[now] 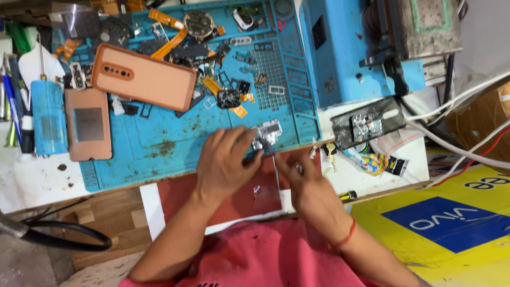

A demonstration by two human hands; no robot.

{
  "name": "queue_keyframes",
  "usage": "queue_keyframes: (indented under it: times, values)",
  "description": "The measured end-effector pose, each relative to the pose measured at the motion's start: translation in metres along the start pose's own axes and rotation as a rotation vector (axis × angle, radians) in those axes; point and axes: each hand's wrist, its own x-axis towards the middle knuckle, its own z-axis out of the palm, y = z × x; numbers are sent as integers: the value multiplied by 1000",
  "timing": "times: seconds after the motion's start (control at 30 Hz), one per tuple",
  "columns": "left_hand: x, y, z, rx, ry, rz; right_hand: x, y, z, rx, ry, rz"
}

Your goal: The person uses a small metal tool to scrape and clean the surface of a mobile phone circuit board while holding it down by hand on a repair mat.

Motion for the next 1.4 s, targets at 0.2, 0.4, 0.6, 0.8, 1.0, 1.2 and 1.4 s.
queue_keyframes:
  times: [0.2,0.4,0.6,0.8,1.0,1.2,1.4]
  values:
    - [-24,6,11,157,114,93,6,7,16,20,17,-17]
    - [-11,1,14,165,208,168,2,1,6,33,12,-18]
    - [-13,1,16,157,187,178,22,6,19,-30,-38,22]
    - [-22,2,12,169,193,183,11,1,12,6,-8,-5]
    - [-14,0,13,145,224,220,12,-5,1,-75,-48,-4]
    - [-15,0,13,148,188,222,32,-5,7,-115,-37,-2]
    - [-19,-1,10,154,230,199,17,-17,0,-88,21,-55]
